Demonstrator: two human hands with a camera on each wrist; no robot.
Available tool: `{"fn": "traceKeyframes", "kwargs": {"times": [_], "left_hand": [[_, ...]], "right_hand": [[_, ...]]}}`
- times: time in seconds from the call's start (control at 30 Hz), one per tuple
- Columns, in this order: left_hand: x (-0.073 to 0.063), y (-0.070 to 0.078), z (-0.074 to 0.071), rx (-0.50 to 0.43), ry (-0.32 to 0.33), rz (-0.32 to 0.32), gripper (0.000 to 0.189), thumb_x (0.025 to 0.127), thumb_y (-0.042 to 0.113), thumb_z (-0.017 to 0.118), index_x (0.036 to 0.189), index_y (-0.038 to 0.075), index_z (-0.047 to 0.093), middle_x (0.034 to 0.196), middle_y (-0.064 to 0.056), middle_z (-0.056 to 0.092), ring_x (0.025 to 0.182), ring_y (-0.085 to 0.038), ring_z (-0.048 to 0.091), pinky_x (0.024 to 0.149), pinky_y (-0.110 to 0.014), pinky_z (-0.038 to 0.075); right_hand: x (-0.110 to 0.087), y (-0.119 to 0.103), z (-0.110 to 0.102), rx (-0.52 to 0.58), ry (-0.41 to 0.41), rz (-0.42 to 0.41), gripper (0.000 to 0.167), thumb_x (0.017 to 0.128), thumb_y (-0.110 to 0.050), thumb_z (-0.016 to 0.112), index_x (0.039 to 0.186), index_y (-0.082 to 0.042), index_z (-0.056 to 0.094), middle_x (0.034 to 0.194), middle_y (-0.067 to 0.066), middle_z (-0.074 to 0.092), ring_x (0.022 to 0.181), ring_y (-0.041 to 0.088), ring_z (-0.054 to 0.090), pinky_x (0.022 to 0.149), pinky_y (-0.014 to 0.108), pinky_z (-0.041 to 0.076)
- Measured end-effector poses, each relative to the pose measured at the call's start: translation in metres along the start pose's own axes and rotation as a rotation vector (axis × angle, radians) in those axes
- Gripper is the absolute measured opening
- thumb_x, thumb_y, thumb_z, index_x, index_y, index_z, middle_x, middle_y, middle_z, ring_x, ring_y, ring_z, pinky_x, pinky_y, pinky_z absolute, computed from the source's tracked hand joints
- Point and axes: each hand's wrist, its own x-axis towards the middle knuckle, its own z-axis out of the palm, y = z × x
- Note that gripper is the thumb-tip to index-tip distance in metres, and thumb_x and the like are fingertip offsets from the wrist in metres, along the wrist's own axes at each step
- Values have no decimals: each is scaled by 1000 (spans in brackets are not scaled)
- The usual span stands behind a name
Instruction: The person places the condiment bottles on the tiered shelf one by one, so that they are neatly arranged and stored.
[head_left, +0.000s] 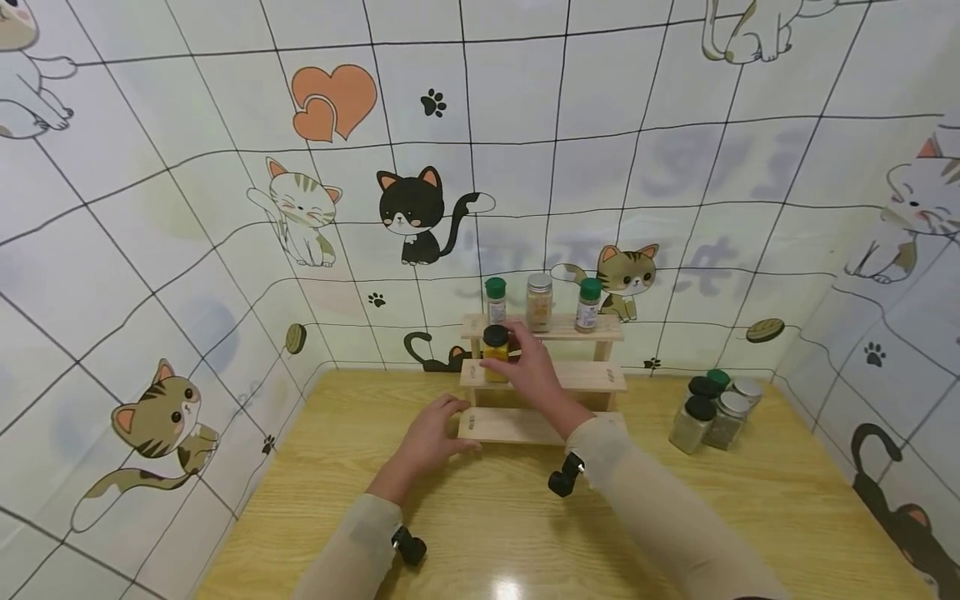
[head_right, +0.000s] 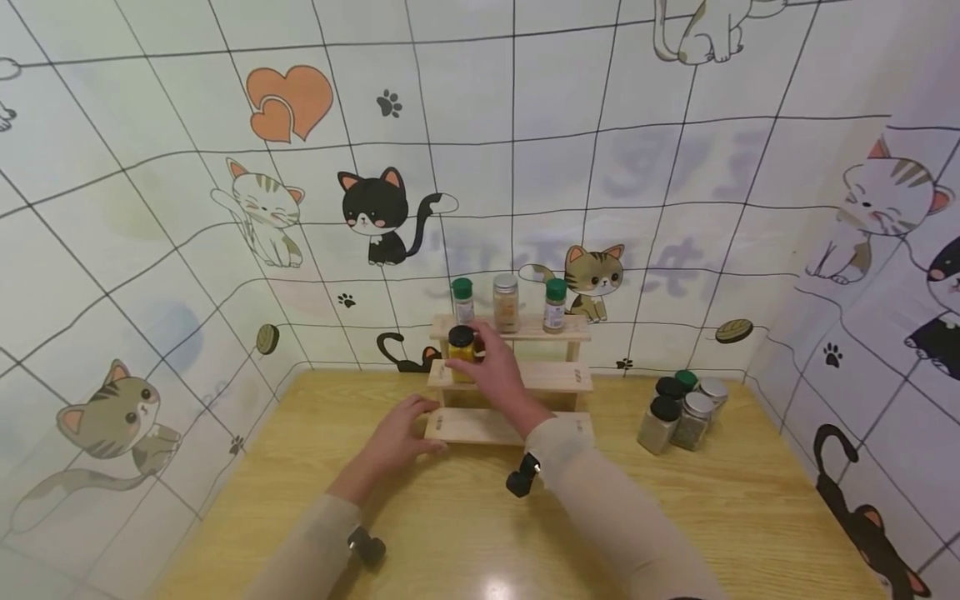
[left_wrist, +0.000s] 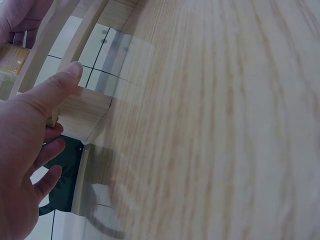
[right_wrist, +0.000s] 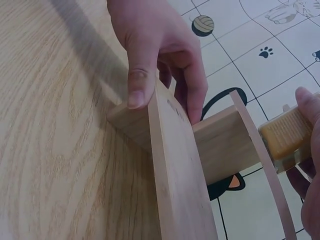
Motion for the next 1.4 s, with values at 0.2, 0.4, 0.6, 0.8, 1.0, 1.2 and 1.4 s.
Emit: {"fn": "traceKeyframes", "kwargs": {"times": [0.2, 0.4, 0.6, 0.8, 1.0, 1.2, 1.4], "left_hand": [[2, 1, 1, -11, 2, 13, 77, 85, 48, 96, 145, 9, 68, 137, -4, 65, 128, -29, 65, 113, -50, 53], [4, 1, 1, -3, -6, 24, 78, 86, 49, 95, 146, 9, 67, 138, -5, 65, 130, -30, 65, 113, -51, 53], [4, 1, 1, -5, -20, -2, 79, 86, 49, 96, 148, 10, 67, 140, -5, 65, 132, -30, 64, 115, -51, 51], [2, 3, -2, -24, -16, -20, 79, 86, 46, 97, 148, 8, 67, 141, -7, 65, 132, -32, 64, 115, -54, 51], [0, 1, -1, -35, -8, -24, 77, 86, 43, 97, 148, 9, 67, 141, -6, 65, 132, -32, 64, 114, -54, 52], [-1, 2, 0, -41, -4, -23, 76, 86, 42, 98, 147, 9, 67, 142, -7, 65, 134, -34, 63, 115, -56, 51], [0, 1, 2, -25, -11, -28, 77, 86, 44, 97, 148, 10, 67, 142, -6, 65, 134, -32, 63, 115, -54, 52]], "right_hand": [[-1, 2, 0, -10, 20, -7, 66, 93, -23, 94, 148, -16, 58, 123, 10, 72, 113, 27, 70, 96, 46, 64], [-9, 6, -8, -40, -5, 65, 87, 89, -26, 98, 158, -14, 47, 127, 14, 70, 115, 35, 71, 99, 53, 61], [-33, 9, -33, -2, 27, 109, 92, 91, -31, 96, 162, -11, 42, 135, 16, 60, 129, 42, 62, 111, 57, 53], [-67, 12, -78, 9, 84, 118, 83, 95, -31, 92, 159, -10, 43, 135, 19, 59, 128, 41, 58, 110, 57, 49], [-103, 24, -126, -98, 200, 50, 76, 96, -24, 91, 154, -4, 46, 132, 21, 60, 123, 39, 58, 104, 46, 48], [-136, 30, -171, -246, 320, 78, 71, 97, -18, 90, 151, 0, 47, 132, 21, 58, 119, 36, 57, 100, 42, 47], [-162, 42, -213, -338, 385, 156, 78, 99, -28, 88, 157, 0, 45, 139, 23, 53, 125, 42, 54, 96, 49, 46]]}}
